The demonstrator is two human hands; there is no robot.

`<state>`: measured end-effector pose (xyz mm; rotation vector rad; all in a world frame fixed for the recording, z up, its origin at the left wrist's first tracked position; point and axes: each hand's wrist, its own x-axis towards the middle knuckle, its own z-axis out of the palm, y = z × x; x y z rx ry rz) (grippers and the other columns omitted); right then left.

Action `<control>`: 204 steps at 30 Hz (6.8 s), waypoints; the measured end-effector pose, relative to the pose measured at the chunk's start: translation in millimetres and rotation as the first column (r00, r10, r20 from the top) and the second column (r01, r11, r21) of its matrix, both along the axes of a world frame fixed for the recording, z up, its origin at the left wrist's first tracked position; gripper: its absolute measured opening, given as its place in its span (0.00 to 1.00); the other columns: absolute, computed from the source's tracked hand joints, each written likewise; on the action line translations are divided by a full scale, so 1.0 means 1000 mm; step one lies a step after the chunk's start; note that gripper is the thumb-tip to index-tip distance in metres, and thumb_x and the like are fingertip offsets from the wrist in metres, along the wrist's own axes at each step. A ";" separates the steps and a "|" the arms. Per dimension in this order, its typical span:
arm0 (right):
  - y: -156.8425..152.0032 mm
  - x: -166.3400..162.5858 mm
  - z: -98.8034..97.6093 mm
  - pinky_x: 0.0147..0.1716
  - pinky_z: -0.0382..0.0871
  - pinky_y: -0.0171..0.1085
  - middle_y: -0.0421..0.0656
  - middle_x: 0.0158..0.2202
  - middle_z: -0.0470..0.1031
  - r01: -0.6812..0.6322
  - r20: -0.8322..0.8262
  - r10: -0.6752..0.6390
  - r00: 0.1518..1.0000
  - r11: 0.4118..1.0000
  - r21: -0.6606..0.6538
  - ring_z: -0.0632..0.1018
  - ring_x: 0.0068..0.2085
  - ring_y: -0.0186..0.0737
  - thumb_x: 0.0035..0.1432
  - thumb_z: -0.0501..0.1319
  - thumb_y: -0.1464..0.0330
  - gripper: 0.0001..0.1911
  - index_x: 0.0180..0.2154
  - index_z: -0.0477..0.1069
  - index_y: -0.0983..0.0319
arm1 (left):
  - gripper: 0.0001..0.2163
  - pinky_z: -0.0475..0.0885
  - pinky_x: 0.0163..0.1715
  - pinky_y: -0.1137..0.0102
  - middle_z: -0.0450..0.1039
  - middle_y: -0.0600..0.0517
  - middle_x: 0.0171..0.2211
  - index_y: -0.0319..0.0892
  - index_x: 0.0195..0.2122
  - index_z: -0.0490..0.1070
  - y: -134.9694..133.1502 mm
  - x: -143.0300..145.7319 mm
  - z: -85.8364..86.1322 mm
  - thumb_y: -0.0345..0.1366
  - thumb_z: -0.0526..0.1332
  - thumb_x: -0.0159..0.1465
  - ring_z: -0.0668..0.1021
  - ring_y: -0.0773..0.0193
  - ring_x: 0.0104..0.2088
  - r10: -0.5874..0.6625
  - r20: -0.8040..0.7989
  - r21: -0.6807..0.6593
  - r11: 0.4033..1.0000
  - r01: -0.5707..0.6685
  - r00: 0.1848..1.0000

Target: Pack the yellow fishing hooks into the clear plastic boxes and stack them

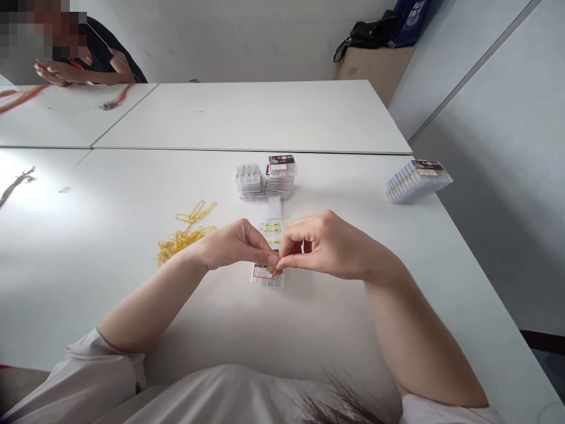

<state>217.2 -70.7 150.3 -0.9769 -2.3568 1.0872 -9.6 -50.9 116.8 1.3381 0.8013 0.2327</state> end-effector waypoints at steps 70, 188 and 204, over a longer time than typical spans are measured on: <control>0.024 -0.036 -0.134 0.42 0.75 0.48 0.48 0.46 0.76 0.307 0.052 -0.346 0.937 0.885 0.349 0.75 0.50 0.50 0.64 0.55 0.73 0.07 0.33 0.69 0.58 | 0.12 0.73 0.46 0.65 0.82 0.50 0.39 0.46 0.37 0.81 0.028 -0.026 -0.012 0.46 0.60 0.64 0.79 0.58 0.44 0.359 -0.316 0.595 0.796 -0.112 0.878; 0.039 -0.035 -0.133 0.40 0.69 0.44 0.48 0.40 0.77 0.076 0.177 -0.228 0.957 0.790 0.609 0.75 0.43 0.47 0.65 0.57 0.75 0.11 0.33 0.77 0.60 | 0.11 0.72 0.40 0.66 0.80 0.48 0.31 0.44 0.32 0.81 0.032 0.004 -0.062 0.35 0.58 0.63 0.79 0.58 0.37 0.298 -0.584 0.758 0.532 0.377 0.755; 0.038 -0.037 -0.136 0.41 0.70 0.42 0.48 0.38 0.76 0.109 0.153 -0.230 0.961 0.825 0.555 0.74 0.42 0.45 0.66 0.56 0.75 0.13 0.35 0.79 0.60 | 0.10 0.72 0.44 0.63 0.82 0.49 0.34 0.44 0.35 0.82 0.029 0.006 -0.056 0.36 0.59 0.63 0.80 0.56 0.38 0.322 -0.619 0.710 0.620 0.335 0.716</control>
